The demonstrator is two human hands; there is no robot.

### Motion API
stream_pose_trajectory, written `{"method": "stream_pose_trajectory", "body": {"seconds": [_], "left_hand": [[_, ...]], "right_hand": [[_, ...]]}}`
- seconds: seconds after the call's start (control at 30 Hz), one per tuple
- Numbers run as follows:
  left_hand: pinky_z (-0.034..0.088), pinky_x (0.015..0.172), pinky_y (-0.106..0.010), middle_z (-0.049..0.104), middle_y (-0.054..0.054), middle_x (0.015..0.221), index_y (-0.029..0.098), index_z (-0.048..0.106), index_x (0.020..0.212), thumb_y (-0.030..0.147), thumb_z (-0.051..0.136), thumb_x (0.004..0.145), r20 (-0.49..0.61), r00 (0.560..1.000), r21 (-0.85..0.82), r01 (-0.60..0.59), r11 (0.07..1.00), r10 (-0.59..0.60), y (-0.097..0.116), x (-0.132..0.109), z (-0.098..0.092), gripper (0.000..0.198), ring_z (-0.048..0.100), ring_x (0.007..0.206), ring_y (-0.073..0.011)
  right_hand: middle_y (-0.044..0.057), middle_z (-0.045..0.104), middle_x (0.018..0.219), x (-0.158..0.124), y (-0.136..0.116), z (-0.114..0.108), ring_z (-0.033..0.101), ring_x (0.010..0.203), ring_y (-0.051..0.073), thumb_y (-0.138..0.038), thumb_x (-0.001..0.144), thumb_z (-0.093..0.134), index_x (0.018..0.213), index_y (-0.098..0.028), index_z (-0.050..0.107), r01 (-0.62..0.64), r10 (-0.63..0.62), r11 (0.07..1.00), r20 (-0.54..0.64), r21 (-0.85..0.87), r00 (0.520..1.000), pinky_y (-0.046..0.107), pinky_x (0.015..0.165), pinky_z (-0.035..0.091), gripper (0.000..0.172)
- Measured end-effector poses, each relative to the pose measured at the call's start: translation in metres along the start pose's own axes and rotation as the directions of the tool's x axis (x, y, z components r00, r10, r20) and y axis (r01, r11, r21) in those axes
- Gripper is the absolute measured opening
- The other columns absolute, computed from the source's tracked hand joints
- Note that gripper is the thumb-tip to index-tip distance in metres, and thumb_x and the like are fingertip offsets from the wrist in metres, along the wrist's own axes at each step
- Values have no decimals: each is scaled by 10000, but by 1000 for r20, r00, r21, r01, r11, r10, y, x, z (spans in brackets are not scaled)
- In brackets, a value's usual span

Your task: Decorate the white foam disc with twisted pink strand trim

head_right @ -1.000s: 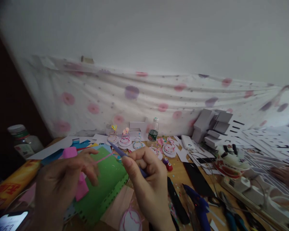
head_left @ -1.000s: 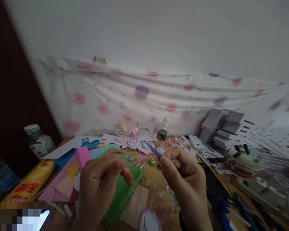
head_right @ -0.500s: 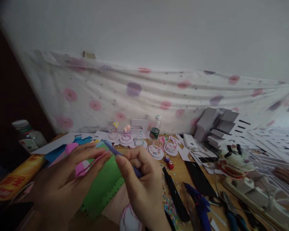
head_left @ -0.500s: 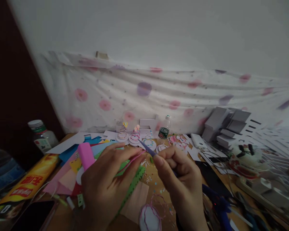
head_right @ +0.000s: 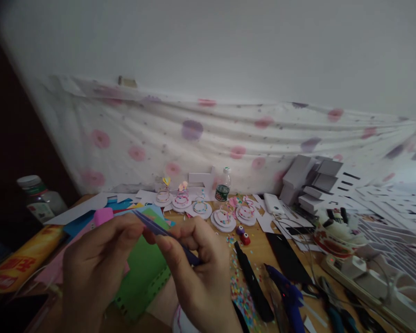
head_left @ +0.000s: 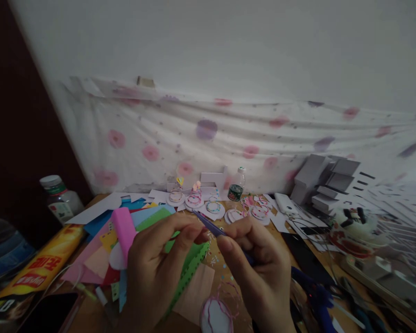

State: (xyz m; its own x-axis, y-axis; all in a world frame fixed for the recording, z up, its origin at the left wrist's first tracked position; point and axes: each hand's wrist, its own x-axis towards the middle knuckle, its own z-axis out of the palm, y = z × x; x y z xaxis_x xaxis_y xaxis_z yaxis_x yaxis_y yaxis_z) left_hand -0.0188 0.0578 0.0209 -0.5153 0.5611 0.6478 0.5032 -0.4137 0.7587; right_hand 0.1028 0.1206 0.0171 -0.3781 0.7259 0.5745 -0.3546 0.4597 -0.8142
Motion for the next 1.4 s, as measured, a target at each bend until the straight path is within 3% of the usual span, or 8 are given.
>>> {"method": "stream_pose_trajectory", "body": {"seconds": [0.13,0.27,0.53,0.83,1.0,1.1,1.23,1.4], "left_hand": [[556,537,-223,682,34,561,253,683,602,357,598,907,-27,995,-27,91,996,-92,2,-3,5,333,646,525,-133],[535,500,-219,621,35,499,249,690,604,364,595,902,-74,992,-10,99,995,-100,2,-7,9,333,624,496,-135],[452,422,-169,590,53,489,223,570,559,274,499,961,-19,999,43,-27,999,28,0,-5,7,411,554,431,-96],[454,425,-192,523,30,516,219,526,582,423,477,1012,10,996,-193,93,977,-93,-10,-9,7,478,519,462,-112],[448,453,-184,515,34,539,209,585,629,499,570,970,-81,980,-282,152,948,-181,-14,-10,8,447,495,484,-102],[411,419,-175,500,36,531,200,569,602,512,597,952,-120,976,-299,141,944,-184,-15,-11,9,470,472,464,-92],[405,428,-178,500,34,508,198,542,577,489,557,982,-59,994,-266,78,961,-97,-15,-13,10,499,475,456,-91],[400,428,-180,513,25,523,194,567,606,494,533,995,10,996,-259,91,961,-92,-14,-16,11,492,485,467,-92]], "right_hand": [[-50,556,530,-1,0,0,435,415,86,-382,913,718,759,-217,639,31,-32,999,-2,-37,1000,199,391,293,239],[-58,569,514,-1,1,0,415,392,75,-366,895,743,755,-222,638,72,-72,997,-8,-31,997,189,366,248,227],[-35,710,629,-4,6,-3,579,437,96,-276,926,722,835,-245,654,171,-167,981,49,-87,985,184,377,362,118],[-42,677,629,-8,14,-5,629,497,132,-329,964,687,935,-269,642,441,-446,789,94,-428,890,232,470,465,80],[-19,679,678,-18,15,-3,663,612,158,-379,970,679,967,-285,666,401,-470,743,9,-536,882,253,541,493,95],[-19,675,666,-17,14,-2,661,590,148,-393,995,641,954,-264,657,440,-516,716,14,-542,856,247,527,488,136],[-45,676,639,-9,13,-2,655,536,124,-408,1025,590,922,-260,620,474,-524,702,65,-531,849,235,501,480,182],[-52,689,647,-5,12,-4,654,508,108,-394,1032,574,911,-250,604,479,-510,711,92,-515,855,217,473,475,190]]}}
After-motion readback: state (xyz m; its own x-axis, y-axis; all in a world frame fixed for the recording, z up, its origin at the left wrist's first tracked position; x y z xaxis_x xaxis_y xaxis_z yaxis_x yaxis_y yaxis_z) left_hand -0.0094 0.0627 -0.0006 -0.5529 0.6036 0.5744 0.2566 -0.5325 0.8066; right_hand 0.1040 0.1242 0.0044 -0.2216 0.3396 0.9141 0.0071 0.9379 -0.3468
